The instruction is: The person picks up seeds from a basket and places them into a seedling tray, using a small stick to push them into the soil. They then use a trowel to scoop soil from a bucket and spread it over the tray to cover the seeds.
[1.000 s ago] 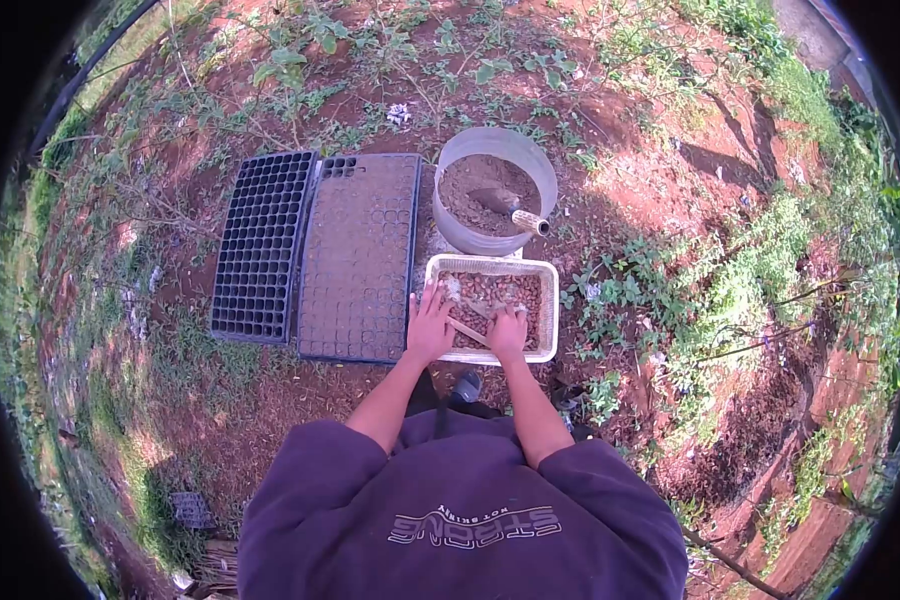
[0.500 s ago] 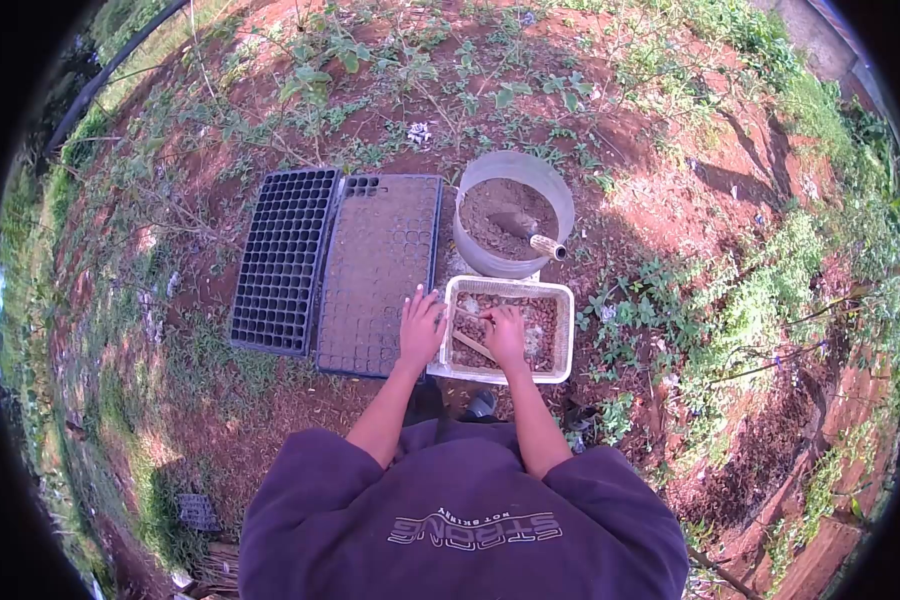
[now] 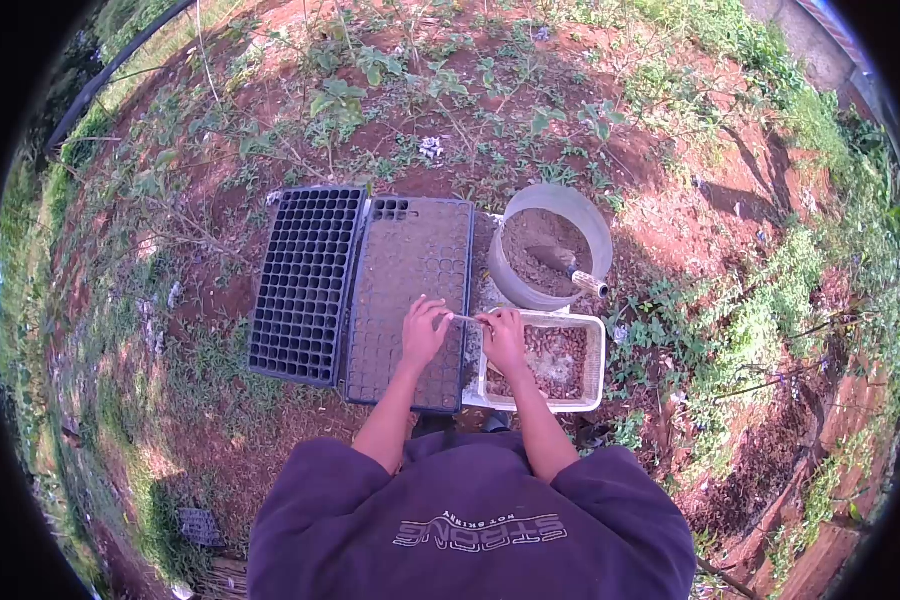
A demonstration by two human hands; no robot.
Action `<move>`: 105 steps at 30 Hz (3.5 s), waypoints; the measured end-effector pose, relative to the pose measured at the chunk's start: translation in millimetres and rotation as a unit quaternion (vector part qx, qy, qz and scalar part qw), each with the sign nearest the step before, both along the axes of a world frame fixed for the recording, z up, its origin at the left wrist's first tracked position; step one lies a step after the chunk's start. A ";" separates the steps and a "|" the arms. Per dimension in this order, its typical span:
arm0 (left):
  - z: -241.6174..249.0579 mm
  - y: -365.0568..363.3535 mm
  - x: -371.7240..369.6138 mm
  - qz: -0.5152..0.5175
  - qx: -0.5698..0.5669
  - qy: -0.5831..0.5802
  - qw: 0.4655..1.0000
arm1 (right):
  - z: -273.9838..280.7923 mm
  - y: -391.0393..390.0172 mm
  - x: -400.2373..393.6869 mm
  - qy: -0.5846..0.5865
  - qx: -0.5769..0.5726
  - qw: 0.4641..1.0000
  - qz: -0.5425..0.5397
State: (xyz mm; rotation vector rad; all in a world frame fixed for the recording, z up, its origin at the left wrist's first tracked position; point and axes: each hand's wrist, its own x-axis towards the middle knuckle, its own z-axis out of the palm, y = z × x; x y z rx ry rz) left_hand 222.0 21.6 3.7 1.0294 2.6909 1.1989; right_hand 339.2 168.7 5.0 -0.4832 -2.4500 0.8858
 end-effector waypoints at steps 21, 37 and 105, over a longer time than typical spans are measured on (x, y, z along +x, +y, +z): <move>-13.9 -22.1 -166.7 -0.047 0.065 -0.029 0.996 | 1.0 -30.6 -173.0 -0.039 0.007 0.999 0.015; -25.3 5.3 -233.9 -0.082 -0.087 0.031 0.992 | -19.5 1.9 -244.1 -0.020 0.105 0.993 -0.040; -31.2 14.5 -243.6 -0.079 -0.223 0.011 0.971 | -32.8 23.7 -288.6 -0.020 0.242 0.960 -0.140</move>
